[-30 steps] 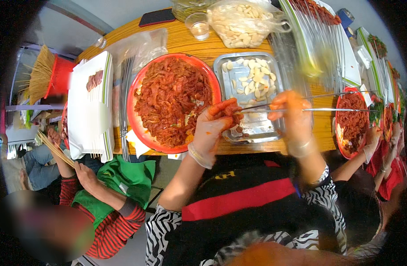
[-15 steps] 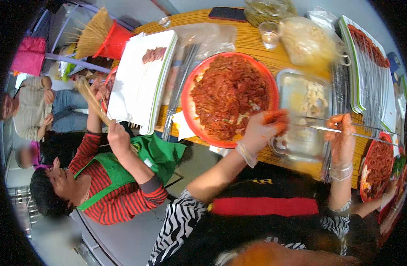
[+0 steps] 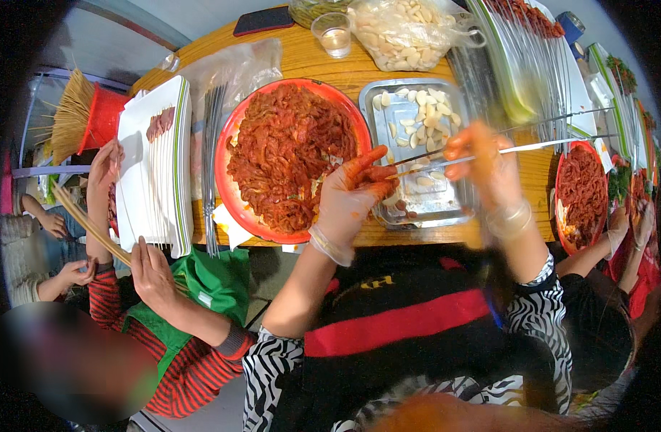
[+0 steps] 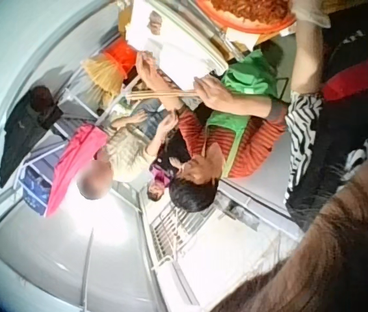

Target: The person threads seasoned meat and garlic cloves onto metal skewers. They pick up pieces of meat and garlic from a tray and a bowl, then slide them onto the skewers one by one.

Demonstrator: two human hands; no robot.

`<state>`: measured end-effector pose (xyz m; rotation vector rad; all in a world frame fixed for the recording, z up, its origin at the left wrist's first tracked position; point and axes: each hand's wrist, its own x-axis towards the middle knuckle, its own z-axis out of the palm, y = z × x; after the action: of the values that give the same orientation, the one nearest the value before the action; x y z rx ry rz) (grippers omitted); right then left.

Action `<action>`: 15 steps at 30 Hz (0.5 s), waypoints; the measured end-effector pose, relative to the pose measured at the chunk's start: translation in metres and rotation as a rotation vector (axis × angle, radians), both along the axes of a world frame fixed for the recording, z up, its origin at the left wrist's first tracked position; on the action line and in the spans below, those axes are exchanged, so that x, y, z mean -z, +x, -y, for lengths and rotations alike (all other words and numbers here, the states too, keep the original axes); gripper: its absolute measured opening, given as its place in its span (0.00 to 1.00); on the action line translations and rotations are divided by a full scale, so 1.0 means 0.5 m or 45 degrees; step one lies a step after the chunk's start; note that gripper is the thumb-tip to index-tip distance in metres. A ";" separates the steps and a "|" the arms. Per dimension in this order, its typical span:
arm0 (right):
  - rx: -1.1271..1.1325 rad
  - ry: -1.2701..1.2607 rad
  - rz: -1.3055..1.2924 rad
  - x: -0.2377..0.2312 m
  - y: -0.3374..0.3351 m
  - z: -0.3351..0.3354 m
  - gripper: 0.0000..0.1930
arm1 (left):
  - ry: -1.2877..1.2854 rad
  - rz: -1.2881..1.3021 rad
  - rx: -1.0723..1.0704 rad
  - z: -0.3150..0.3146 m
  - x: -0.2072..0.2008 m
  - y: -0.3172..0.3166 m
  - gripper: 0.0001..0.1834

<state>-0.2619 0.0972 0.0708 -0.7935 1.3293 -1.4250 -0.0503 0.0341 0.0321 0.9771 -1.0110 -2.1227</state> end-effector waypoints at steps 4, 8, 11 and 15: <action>0.055 0.016 -0.027 -0.007 0.017 -0.002 0.20 | 0.025 0.007 -0.033 -0.004 -0.004 0.004 0.24; 0.102 0.028 -0.103 -0.010 0.024 -0.005 0.24 | 0.020 0.048 -0.012 -0.001 -0.006 0.009 0.21; 0.108 -0.004 -0.107 -0.009 0.025 -0.010 0.24 | 0.082 -0.047 -0.011 -0.001 -0.003 0.007 0.20; 0.117 -0.104 -0.106 0.013 0.023 -0.024 0.24 | 0.114 -0.071 0.020 0.002 -0.004 0.006 0.22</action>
<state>-0.2503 0.1092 0.0640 -0.8627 1.3932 -1.5414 -0.0475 0.0332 0.0339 0.9493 -0.9060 -2.2126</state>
